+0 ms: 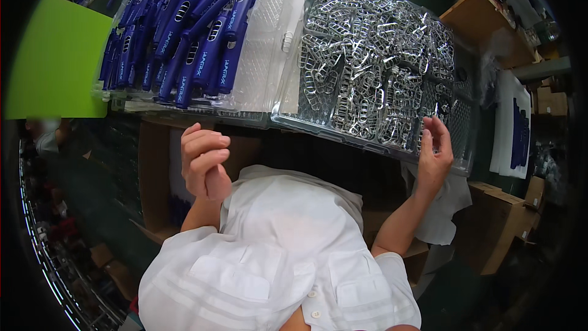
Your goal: The recorder is assembling small electronic housing components by inserting metal clips into plastic blue casings and stacking the finished items in a box.
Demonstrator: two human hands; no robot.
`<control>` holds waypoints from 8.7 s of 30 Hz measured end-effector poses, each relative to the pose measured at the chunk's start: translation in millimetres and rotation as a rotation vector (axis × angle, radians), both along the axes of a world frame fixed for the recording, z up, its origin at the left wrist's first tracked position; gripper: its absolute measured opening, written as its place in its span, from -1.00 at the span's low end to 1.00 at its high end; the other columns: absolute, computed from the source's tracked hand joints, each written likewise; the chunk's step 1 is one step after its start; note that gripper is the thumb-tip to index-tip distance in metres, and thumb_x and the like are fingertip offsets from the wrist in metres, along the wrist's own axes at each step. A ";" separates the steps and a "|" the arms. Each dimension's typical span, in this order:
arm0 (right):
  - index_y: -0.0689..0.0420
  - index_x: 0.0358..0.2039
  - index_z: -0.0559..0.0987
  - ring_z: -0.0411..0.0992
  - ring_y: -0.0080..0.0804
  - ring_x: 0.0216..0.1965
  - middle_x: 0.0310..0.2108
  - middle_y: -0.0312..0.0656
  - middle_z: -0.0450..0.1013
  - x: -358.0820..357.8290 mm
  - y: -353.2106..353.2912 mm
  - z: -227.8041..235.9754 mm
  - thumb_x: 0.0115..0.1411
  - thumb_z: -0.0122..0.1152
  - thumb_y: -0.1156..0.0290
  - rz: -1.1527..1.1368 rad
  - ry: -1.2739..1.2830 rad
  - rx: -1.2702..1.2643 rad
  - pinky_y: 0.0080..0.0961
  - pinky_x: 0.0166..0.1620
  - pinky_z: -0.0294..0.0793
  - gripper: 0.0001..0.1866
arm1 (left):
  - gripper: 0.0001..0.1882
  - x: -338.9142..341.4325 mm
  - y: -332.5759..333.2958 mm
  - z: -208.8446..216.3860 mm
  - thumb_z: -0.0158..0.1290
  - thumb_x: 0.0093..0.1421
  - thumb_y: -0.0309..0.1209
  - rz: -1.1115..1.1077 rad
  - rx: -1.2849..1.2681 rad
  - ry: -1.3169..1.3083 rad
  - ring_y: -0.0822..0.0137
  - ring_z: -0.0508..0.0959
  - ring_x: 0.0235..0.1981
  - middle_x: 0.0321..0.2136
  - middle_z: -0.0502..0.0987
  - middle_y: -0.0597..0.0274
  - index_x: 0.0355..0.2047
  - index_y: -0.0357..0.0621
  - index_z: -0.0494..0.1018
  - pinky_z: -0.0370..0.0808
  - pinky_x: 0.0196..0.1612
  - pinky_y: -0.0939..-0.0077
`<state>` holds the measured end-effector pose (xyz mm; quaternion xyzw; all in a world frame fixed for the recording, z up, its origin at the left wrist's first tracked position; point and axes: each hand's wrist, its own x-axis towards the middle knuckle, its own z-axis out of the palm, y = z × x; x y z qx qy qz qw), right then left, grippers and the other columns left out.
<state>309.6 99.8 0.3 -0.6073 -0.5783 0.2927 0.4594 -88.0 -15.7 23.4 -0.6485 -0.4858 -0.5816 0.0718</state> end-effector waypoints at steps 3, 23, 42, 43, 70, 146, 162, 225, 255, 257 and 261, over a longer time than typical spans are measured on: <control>0.16 0.02 0.64 0.56 -0.23 0.04 0.01 -0.15 0.60 11.5 31.5 -9.9 0.29 0.23 0.56 0.028 -0.466 0.064 -0.37 0.08 0.53 -0.71 | -0.75 -57.7 -73.5 -86.1 -0.15 0.45 -0.51 0.458 -0.364 -0.381 0.24 0.57 -0.11 -0.17 0.61 0.11 -0.03 -0.17 0.54 0.44 0.11 0.23; 0.27 0.09 0.55 0.49 -0.04 0.11 0.13 0.01 0.48 34.6 100.6 -40.4 0.38 0.07 0.52 0.434 -1.373 0.232 -0.25 0.14 0.50 -0.69 | -0.56 -153.9 -442.7 -323.0 0.26 0.09 -0.22 0.786 -1.818 -0.204 -0.08 0.52 0.13 0.06 0.53 -0.02 0.01 0.03 0.58 0.52 0.15 0.09; 0.27 -0.23 0.68 0.59 -0.21 -0.27 -0.30 0.00 0.62 -22.7 38.0 9.0 0.22 0.46 0.42 0.219 -0.362 0.328 -0.33 -0.12 0.63 -0.80 | -0.55 -148.8 -406.3 -217.6 0.23 0.18 -0.15 1.150 -1.231 -0.413 -0.05 0.63 -0.10 -0.11 0.59 -0.03 -0.05 -0.20 0.51 0.56 -0.06 0.13; 0.27 -0.23 0.68 0.60 -0.26 -0.25 -0.29 -0.01 0.63 -21.1 35.1 10.3 0.19 0.48 0.48 0.232 -0.163 0.269 -0.37 -0.11 0.64 -0.81 | -0.58 -150.8 -393.6 -206.1 0.21 0.21 -0.16 1.181 -1.042 -0.410 0.03 0.66 -0.16 -0.17 0.61 0.01 -0.06 -0.22 0.50 0.57 -0.10 0.20; 0.33 -0.09 0.62 0.60 -0.48 -0.25 -0.17 -0.12 0.60 -100.1 -56.1 23.6 0.28 0.26 0.70 0.475 0.572 -0.152 -0.59 -0.15 0.64 -0.81 | -0.52 97.1 29.4 -7.4 0.29 0.25 -0.51 -0.726 -0.933 -1.116 0.59 0.57 -0.27 -0.18 0.61 0.30 0.15 -0.20 0.41 0.54 -0.36 0.68; 0.28 -0.13 0.52 0.52 -0.60 -0.23 -0.14 -0.20 0.55 -145.9 -52.5 6.4 0.22 0.22 0.72 0.318 0.286 -0.116 -0.65 -0.14 0.53 -0.78 | -0.76 91.3 26.0 -40.6 0.04 0.40 -0.49 -0.613 -1.083 -0.804 0.59 0.59 -0.41 -0.40 0.63 0.32 0.00 -0.33 0.56 0.59 -0.31 0.65; 0.42 0.37 0.21 0.44 0.09 0.21 0.16 0.34 0.41 -108.0 -61.4 17.2 0.24 0.29 0.29 0.485 0.918 -0.135 -0.02 0.33 0.31 -0.20 | -0.32 86.3 20.6 -5.2 0.44 -0.03 -0.56 -0.526 -0.473 -0.166 0.05 0.64 -0.08 -0.01 0.56 -0.03 0.15 -0.23 0.49 0.64 -0.08 0.29; 0.22 0.00 0.66 0.61 -0.39 -0.05 -0.09 -0.14 0.65 -18.1 33.0 -3.2 0.33 0.21 0.57 0.083 -0.480 0.157 -0.48 0.05 0.54 -0.76 | -0.61 -117.6 -146.7 -199.0 -0.23 0.52 -0.31 0.754 -0.505 -0.708 0.30 0.49 0.01 -0.02 0.58 0.17 0.13 -0.25 0.48 0.41 0.13 0.30; 0.19 0.27 0.51 0.49 -0.39 0.05 0.07 -0.15 0.53 12.0 60.0 -18.0 0.50 0.06 0.27 0.220 -0.036 -0.190 -0.49 0.16 0.44 -0.57 | -0.48 -206.4 -453.6 -340.9 0.28 0.02 -0.33 1.291 -1.601 0.147 -0.04 0.53 0.03 -0.04 0.47 0.06 0.04 -0.01 0.47 0.62 -0.08 -0.01; 0.17 0.28 0.50 0.50 -0.39 0.04 0.07 -0.15 0.54 7.1 46.9 -6.0 0.48 0.09 0.32 0.146 -0.130 -0.159 -0.50 0.17 0.44 -0.58 | -0.46 -214.9 -449.6 -349.1 0.31 -0.01 -0.26 1.232 -1.554 0.225 -0.03 0.54 0.03 -0.06 0.49 0.07 0.01 -0.02 0.48 0.62 -0.07 -0.02; 0.24 0.16 0.57 0.54 -0.44 -0.08 -0.01 -0.13 0.58 26.7 54.2 -32.3 0.38 0.23 0.49 0.077 -0.363 0.049 -0.54 0.06 0.50 -0.64 | -0.46 -216.2 -457.7 -331.3 0.34 0.01 -0.15 1.120 -1.521 0.349 -0.08 0.54 0.03 -0.05 0.49 0.02 -0.04 -0.11 0.50 0.59 -0.02 -0.02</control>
